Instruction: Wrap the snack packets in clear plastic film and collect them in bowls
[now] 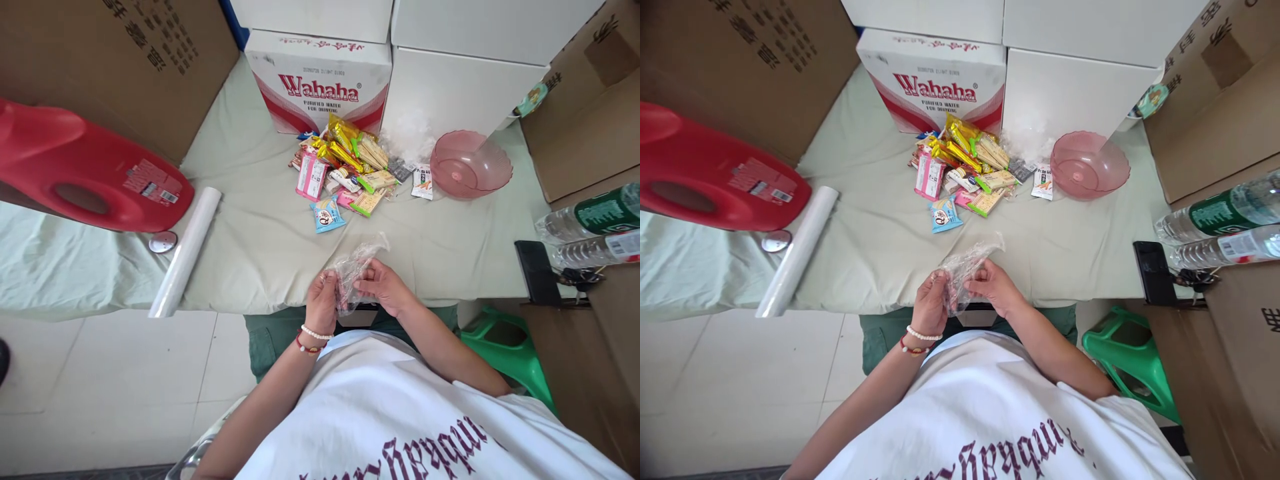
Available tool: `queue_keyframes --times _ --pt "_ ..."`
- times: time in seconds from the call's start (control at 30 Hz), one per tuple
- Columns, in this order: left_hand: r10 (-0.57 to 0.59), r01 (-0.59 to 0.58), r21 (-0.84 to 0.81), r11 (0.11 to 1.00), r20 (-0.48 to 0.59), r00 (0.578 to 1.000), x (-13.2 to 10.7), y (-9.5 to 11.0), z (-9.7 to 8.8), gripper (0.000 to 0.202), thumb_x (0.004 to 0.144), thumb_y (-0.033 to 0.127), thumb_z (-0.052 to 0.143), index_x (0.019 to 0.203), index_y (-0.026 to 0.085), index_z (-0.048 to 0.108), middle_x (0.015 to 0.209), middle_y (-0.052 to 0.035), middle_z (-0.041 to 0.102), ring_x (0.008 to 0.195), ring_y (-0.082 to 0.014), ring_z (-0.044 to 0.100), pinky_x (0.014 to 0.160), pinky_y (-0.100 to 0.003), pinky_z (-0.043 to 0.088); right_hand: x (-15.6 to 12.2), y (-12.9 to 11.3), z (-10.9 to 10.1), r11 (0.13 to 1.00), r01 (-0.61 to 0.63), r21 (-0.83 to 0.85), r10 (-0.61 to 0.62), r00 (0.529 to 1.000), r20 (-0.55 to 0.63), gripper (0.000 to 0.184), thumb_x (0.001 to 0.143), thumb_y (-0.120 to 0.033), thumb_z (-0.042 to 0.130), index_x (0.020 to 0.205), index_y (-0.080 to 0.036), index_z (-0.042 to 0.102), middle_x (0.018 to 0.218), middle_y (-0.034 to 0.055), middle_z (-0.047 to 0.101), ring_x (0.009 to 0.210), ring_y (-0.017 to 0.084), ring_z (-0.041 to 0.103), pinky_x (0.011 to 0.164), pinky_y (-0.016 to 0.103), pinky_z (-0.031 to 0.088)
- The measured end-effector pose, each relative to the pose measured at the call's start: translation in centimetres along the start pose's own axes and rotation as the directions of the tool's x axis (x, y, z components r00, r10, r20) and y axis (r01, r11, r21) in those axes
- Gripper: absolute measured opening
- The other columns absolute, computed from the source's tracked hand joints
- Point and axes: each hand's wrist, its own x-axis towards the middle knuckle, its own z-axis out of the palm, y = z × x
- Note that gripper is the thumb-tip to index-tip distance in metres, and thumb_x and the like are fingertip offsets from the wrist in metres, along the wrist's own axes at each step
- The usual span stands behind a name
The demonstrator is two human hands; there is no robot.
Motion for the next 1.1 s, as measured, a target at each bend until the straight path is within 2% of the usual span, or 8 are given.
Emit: queue_keyframes --times 0.23,0.33,0.43,0.53,0.67,0.83,0.97,1.1 --pt "0.029 -0.039 -0.077 0.996 -0.124 0.992 0.8 1.1 -3.5 0.05 0.058 0.045 0.094 0.083 0.02 0.058 0.061 0.0088 0.056 0.049 -0.0058 0.051 0.047 -0.018 0.043 0.3 -0.8 -1.7 0.999 0.054 0.0 -0.054 0.996 -0.073 0.044 0.056 -0.038 0.099 0.085 -0.02 0.072 0.077 -0.0033 0.066 0.066 0.009 0.058 0.061 0.023 0.054" --pt "0.035 -0.039 -0.026 0.999 -0.127 0.991 0.5 1.4 -4.9 0.048 0.06 0.041 0.093 0.086 0.02 0.058 0.062 0.0083 0.057 0.05 -0.0072 0.055 0.049 -0.018 0.041 -0.3 -1.0 -2.4 0.996 0.094 -0.006 -0.094 0.983 -0.157 0.044 0.059 -0.046 0.098 0.083 -0.021 0.072 0.071 -0.0041 0.061 0.064 0.009 0.053 0.058 0.021 0.05" --pt "0.138 -0.124 0.096 0.988 -0.149 0.979 -0.1 1.7 -5.4 0.043 0.066 0.039 0.09 0.088 0.02 0.059 0.07 0.0064 0.059 0.055 -0.0073 0.056 0.052 -0.019 0.04 -0.8 -1.4 -3.1 0.986 0.148 -0.077 -0.16 0.969 -0.188 0.042 0.065 -0.053 0.093 0.083 -0.021 0.073 0.068 -0.004 0.058 0.063 0.01 0.05 0.056 0.022 0.046" --pt "0.287 -0.257 0.216 0.942 -0.118 0.951 -0.5 2.4 -4.7 0.036 0.073 0.041 0.086 0.09 0.02 0.061 0.077 0.0037 0.061 0.063 -0.0087 0.057 0.06 -0.022 0.044 -1.2 -1.7 -3.5 0.966 0.189 -0.174 -0.221 0.957 -0.188 0.041 0.07 -0.057 0.089 0.086 -0.022 0.074 0.068 -0.0037 0.056 0.061 0.011 0.046 0.054 0.024 0.043" --pt "0.365 -0.367 0.374 0.852 0.081 0.928 -0.4 3.4 -1.4 0.029 0.083 0.047 0.076 0.09 0.021 0.064 0.079 -0.0003 0.061 0.072 -0.0142 0.057 0.068 -0.027 0.045 -1.8 -1.9 -3.3 0.915 0.234 -0.328 -0.297 0.942 -0.154 0.042 0.076 -0.061 0.082 0.094 -0.024 0.078 0.067 -0.0033 0.054 0.059 0.012 0.04 0.052 0.025 0.036" --pt "0.402 -0.547 0.527 0.65 0.373 0.836 0.6 2.6 2.6 0.049 0.058 0.039 0.095 0.097 0.023 0.07 0.098 -0.0056 0.066 0.091 -0.0222 0.06 0.086 -0.035 0.046 -2.4 -2.1 -2.9 0.885 0.269 -0.38 -0.318 0.945 -0.071 0.044 0.08 -0.056 0.081 0.111 -0.025 0.079 0.07 -0.0033 0.056 0.061 0.012 0.044 0.057 0.027 0.038" --pt "0.282 -0.444 0.544 0.713 0.357 0.89 2.0 0.6 2.5 0.017 0.076 0.035 0.08 0.078 0.023 0.069 0.079 -0.0022 0.067 0.075 -0.0181 0.059 0.075 -0.032 0.046 -2.5 -2.3 -3.6 0.907 0.27 -0.323 -0.33 0.933 -0.147 0.045 0.075 -0.053 0.087 0.108 -0.025 0.077 0.067 -0.0047 0.054 0.059 0.012 0.044 0.053 0.026 0.038" --pt "0.119 -0.244 0.446 0.861 0.291 0.949 2.5 0.0 1.1 0.025 0.075 0.044 0.081 0.077 0.021 0.071 0.072 -0.0002 0.067 0.065 -0.0139 0.055 0.065 -0.027 0.044 -2.4 -2.3 -4.2 0.934 0.223 -0.281 -0.279 0.943 -0.18 0.043 0.069 -0.054 0.09 0.094 -0.022 0.076 0.071 -0.0028 0.059 0.062 0.012 0.047 0.052 0.025 0.041"
